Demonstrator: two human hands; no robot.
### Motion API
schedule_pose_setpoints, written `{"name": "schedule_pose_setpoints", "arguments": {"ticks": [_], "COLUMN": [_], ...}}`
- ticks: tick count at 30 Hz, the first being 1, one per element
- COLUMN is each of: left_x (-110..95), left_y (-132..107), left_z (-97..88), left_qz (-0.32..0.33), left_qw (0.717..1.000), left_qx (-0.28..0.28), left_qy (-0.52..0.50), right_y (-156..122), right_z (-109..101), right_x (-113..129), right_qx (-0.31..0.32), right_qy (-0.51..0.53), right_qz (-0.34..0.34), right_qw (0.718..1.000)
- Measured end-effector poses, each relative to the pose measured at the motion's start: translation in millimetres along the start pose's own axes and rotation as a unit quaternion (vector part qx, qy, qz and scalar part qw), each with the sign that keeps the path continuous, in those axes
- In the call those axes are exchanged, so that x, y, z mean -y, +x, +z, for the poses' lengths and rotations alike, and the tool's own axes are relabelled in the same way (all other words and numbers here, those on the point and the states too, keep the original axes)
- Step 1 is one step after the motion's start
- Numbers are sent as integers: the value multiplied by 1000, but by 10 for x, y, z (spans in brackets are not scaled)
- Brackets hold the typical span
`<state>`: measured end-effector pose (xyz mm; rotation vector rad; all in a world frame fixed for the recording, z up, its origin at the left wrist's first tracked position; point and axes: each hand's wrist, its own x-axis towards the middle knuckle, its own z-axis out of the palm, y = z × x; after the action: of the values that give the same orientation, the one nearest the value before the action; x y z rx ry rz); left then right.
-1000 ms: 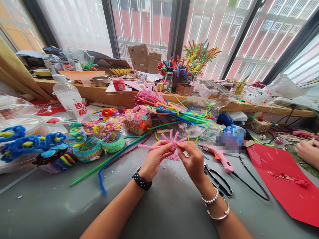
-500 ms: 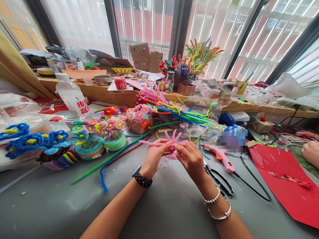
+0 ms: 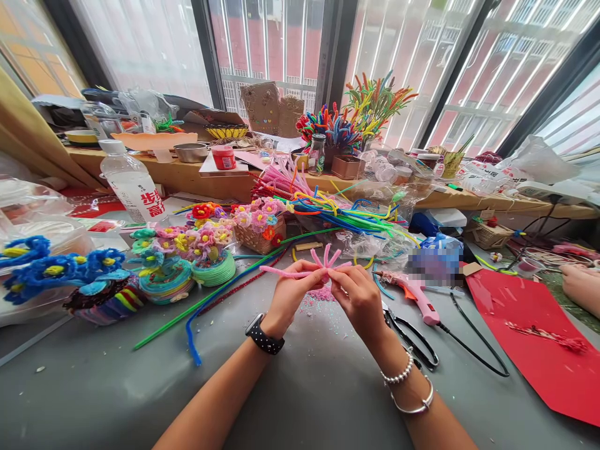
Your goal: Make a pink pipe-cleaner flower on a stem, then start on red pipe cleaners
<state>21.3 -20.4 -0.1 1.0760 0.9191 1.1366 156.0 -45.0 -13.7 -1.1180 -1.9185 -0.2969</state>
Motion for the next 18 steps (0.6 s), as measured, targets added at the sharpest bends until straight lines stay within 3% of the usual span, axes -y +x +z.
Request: {"name": "schedule_pose_setpoints", "arguments": {"ticks": [3,8,11,13,18], "left_x": [-3,-36,-31,-17,8], "left_y": [6,5,16,27,37], "left_z": [-19,-45,-56,-59,-33], "left_qz": [13,-28,-32,-34,-32], "left_qw": [1000,998,999,999,998], "left_qx": [14,42,32,24,11], "left_qy": [7,-23,-24,-33,-57], "right_y": [1,21,47,61,52], "right_z": [2,-22,-39,-35,55], "right_x": [3,16,42,57,54], "right_qx": [0,4,7,12,-10], "right_qy": [19,72,143,223,392], "right_qz": [7,29,101,187,365], "right_qw": [1000,997,985,957,845]}}
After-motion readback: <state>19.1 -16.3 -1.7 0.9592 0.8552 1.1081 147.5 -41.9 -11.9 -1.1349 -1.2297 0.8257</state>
